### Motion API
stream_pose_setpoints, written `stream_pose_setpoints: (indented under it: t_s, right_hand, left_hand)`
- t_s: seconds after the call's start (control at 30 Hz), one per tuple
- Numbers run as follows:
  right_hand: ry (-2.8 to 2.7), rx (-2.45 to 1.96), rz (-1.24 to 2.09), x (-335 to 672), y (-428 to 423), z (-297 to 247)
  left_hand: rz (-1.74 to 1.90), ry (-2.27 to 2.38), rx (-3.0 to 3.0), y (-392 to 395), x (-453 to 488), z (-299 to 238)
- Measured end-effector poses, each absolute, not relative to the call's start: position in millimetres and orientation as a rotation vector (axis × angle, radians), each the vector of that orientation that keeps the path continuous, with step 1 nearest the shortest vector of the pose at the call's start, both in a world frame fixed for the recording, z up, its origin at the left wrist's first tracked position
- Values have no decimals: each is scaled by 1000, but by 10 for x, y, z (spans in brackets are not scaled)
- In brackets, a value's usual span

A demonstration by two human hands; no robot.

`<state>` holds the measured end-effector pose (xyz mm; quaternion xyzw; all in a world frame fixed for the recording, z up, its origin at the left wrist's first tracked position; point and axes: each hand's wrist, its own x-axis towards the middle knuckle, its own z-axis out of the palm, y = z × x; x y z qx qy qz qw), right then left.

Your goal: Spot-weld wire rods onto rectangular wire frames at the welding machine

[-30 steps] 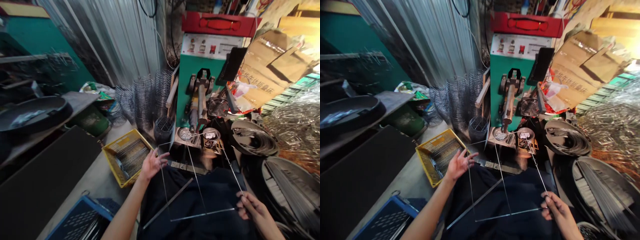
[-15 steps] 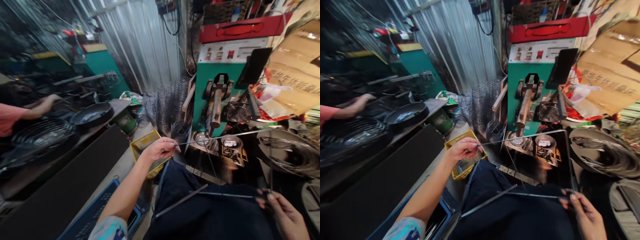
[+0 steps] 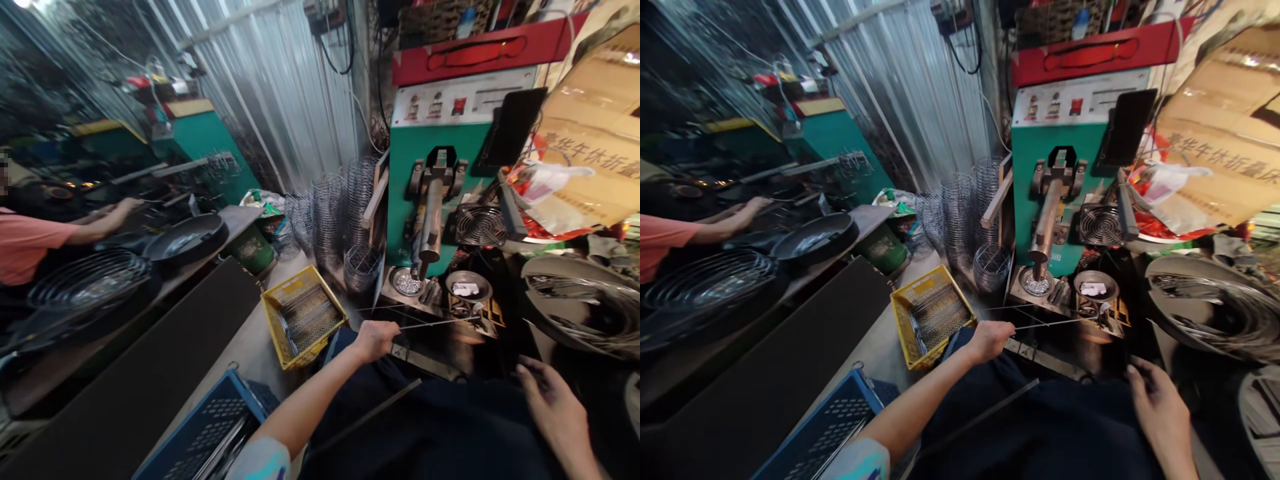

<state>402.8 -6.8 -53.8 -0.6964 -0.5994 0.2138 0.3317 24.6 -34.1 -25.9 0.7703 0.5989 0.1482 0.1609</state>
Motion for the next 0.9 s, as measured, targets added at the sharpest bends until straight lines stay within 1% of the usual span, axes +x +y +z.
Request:
stream_pose_setpoints:
  t_s: [0.13,0.3,0.43,0.67,0.8,0.9]
  right_hand:
    - [-1726,-1873,565,3974,-34,-502]
    - [-1690,-1938,601,3878,98,-458]
    - [-1629,-1940,669,3791,177,-445]
    - [-1688,-1957,708,3708,254,-455]
    - [-1575,-1914,815,3811,207,-445]
    - [-1473,-1880,687,4041,20,-296]
  left_hand:
    - [395,1850,2118,-364,40,-598]
    - [388,2015,1981,-344,-90,-798]
    - [377,2037,1947,-310,-79,-833]
    - [392,2021,1935,-311,-78,-805]
    - [390,2020,1926,-318,-69,-770]
    - [379,2020,1926,-335,-66,-741]
